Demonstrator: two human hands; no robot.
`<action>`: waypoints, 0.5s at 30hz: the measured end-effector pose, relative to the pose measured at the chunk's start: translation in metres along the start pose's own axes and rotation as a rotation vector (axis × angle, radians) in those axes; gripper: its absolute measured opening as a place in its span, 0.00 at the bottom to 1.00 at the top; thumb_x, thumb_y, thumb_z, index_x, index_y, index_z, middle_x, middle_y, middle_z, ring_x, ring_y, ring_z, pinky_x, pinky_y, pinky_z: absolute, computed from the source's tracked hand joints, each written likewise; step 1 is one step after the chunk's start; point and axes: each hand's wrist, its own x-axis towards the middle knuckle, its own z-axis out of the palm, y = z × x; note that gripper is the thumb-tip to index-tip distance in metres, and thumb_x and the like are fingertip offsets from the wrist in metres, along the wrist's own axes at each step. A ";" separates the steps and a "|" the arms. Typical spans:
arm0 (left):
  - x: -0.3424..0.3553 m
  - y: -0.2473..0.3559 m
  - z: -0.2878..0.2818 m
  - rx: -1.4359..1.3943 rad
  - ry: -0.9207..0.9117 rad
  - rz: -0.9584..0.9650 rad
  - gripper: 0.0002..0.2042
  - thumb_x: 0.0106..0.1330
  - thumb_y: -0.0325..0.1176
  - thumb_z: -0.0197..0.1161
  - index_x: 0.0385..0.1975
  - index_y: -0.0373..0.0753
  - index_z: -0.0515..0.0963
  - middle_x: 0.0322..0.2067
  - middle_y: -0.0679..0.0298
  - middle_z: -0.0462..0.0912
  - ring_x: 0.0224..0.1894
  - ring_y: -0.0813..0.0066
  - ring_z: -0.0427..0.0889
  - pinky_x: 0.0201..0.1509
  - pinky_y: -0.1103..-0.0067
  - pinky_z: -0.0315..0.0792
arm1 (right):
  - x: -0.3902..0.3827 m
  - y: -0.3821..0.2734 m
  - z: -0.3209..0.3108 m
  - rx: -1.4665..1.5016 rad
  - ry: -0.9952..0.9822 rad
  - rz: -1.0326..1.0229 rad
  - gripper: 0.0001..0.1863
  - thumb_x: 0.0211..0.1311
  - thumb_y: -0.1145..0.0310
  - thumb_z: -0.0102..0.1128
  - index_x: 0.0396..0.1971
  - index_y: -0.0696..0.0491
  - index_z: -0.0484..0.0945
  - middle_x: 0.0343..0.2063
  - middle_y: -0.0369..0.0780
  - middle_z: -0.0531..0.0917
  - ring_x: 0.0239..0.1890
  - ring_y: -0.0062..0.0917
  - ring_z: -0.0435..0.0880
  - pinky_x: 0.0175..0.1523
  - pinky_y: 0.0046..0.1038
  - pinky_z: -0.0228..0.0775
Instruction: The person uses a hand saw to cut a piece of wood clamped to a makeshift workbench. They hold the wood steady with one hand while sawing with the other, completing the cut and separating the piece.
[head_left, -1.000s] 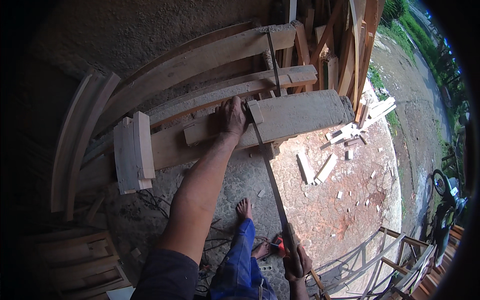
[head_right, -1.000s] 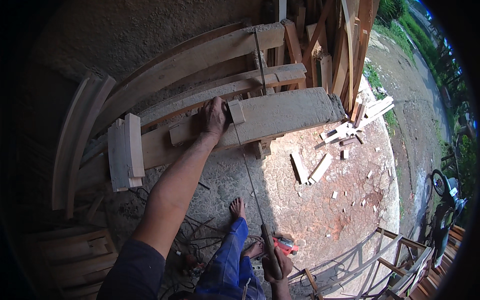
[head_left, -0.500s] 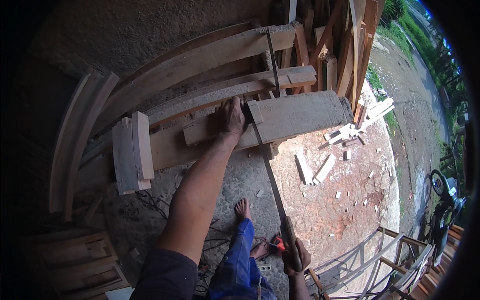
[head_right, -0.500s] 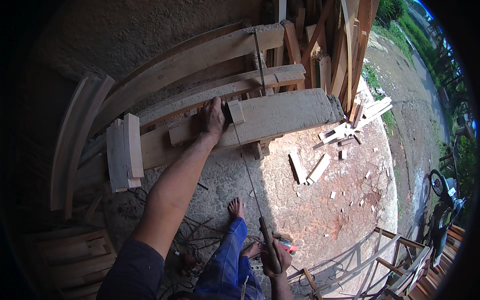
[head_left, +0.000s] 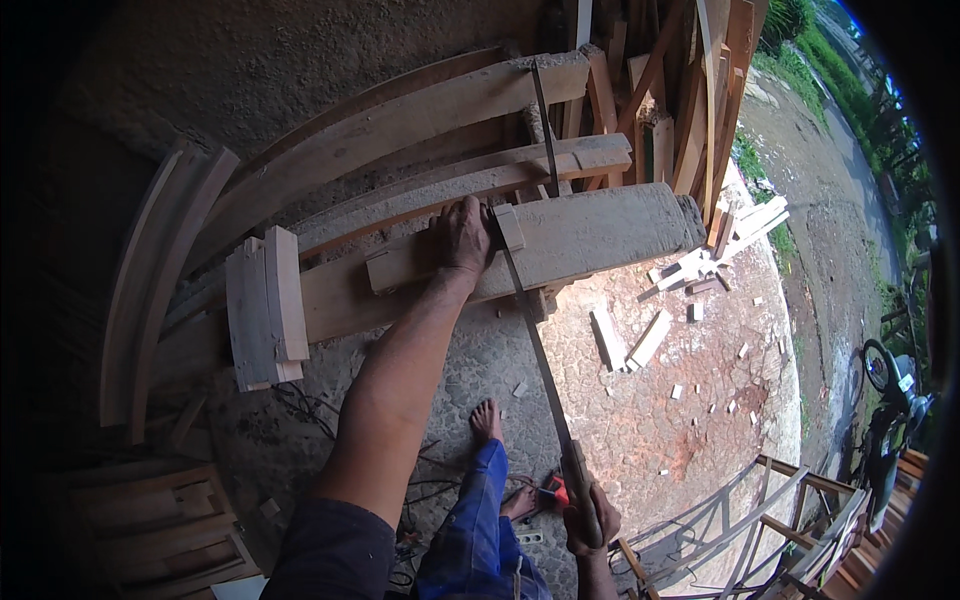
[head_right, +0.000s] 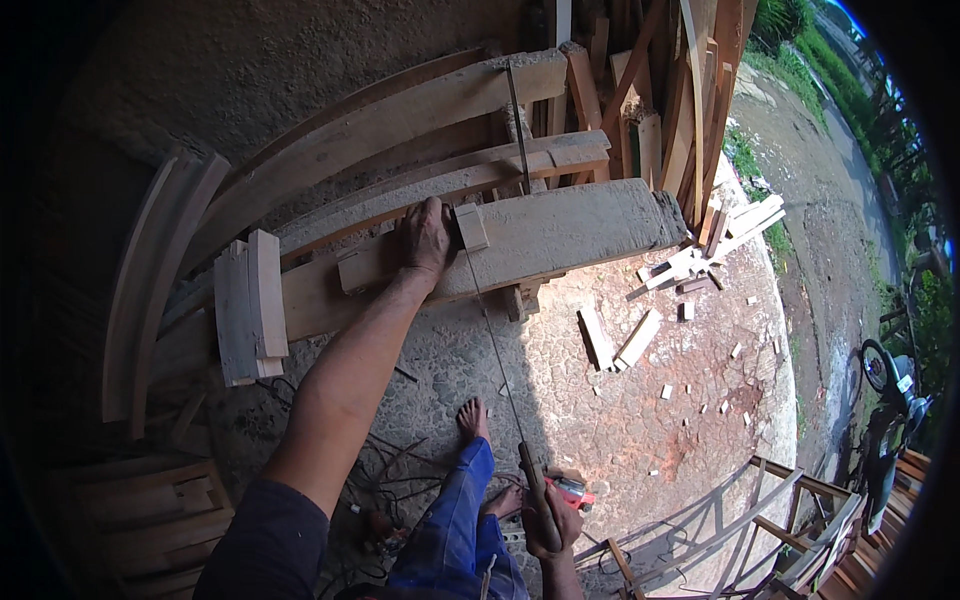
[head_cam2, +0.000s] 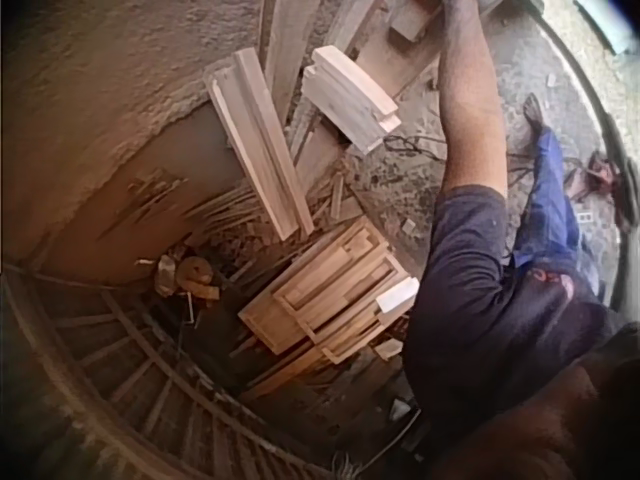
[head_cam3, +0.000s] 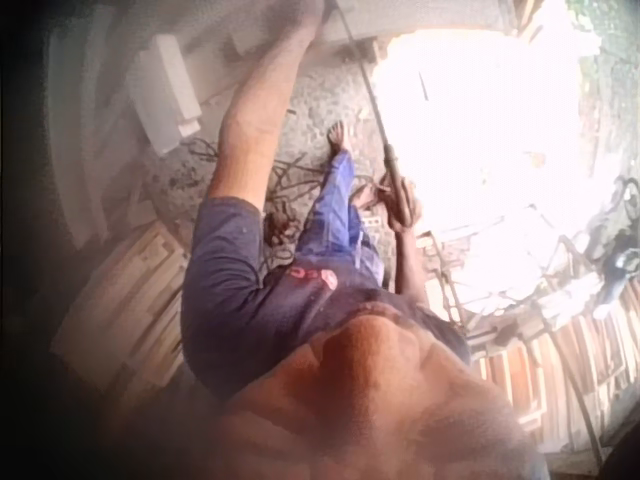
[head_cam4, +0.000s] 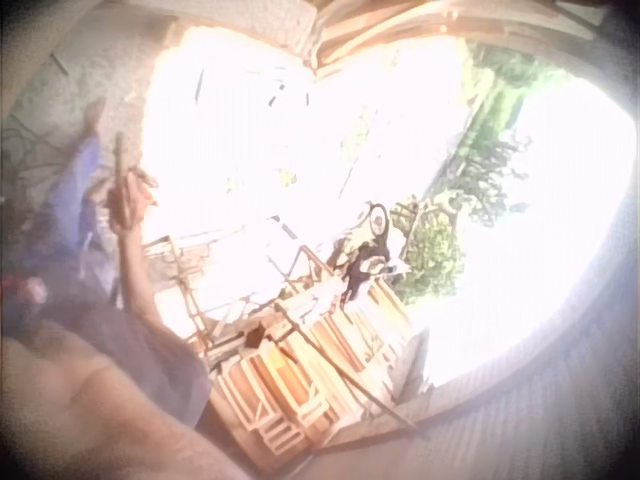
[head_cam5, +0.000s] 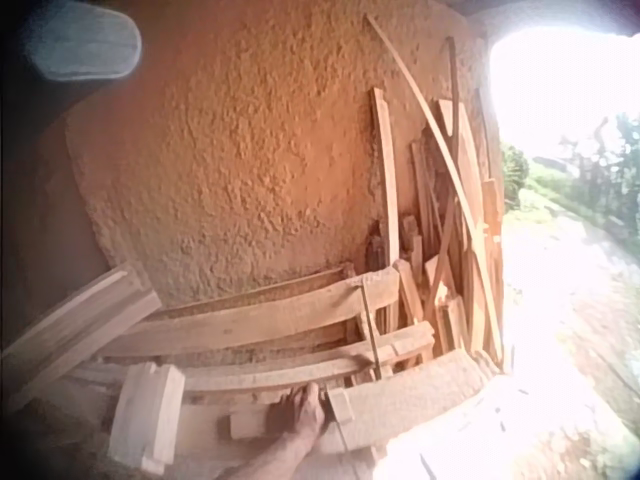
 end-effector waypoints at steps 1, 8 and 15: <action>-0.001 -0.004 0.000 0.004 0.004 0.014 0.10 0.59 0.39 0.61 0.34 0.42 0.74 0.35 0.59 0.83 0.45 0.56 0.80 0.47 0.61 0.70 | 0.001 -0.003 0.000 0.000 -0.014 0.027 0.30 0.54 0.66 0.71 0.56 0.60 0.74 0.42 0.49 0.86 0.38 0.37 0.89 0.40 0.33 0.81; 0.010 0.035 -0.031 -0.076 -0.179 -0.010 0.10 0.55 0.34 0.63 0.33 0.38 0.72 0.35 0.55 0.82 0.45 0.55 0.80 0.47 0.61 0.70 | 0.194 -0.036 0.070 0.252 0.067 0.029 0.31 0.57 0.70 0.69 0.62 0.54 0.71 0.45 0.48 0.85 0.43 0.28 0.87 0.46 0.27 0.77; -0.001 0.009 -0.010 -0.023 -0.013 0.006 0.08 0.62 0.37 0.58 0.34 0.41 0.72 0.34 0.57 0.82 0.43 0.54 0.80 0.46 0.60 0.70 | 0.000 -0.008 -0.004 0.011 0.072 -0.008 0.25 0.60 0.58 0.64 0.52 0.60 0.77 0.35 0.49 0.86 0.30 0.36 0.88 0.32 0.31 0.78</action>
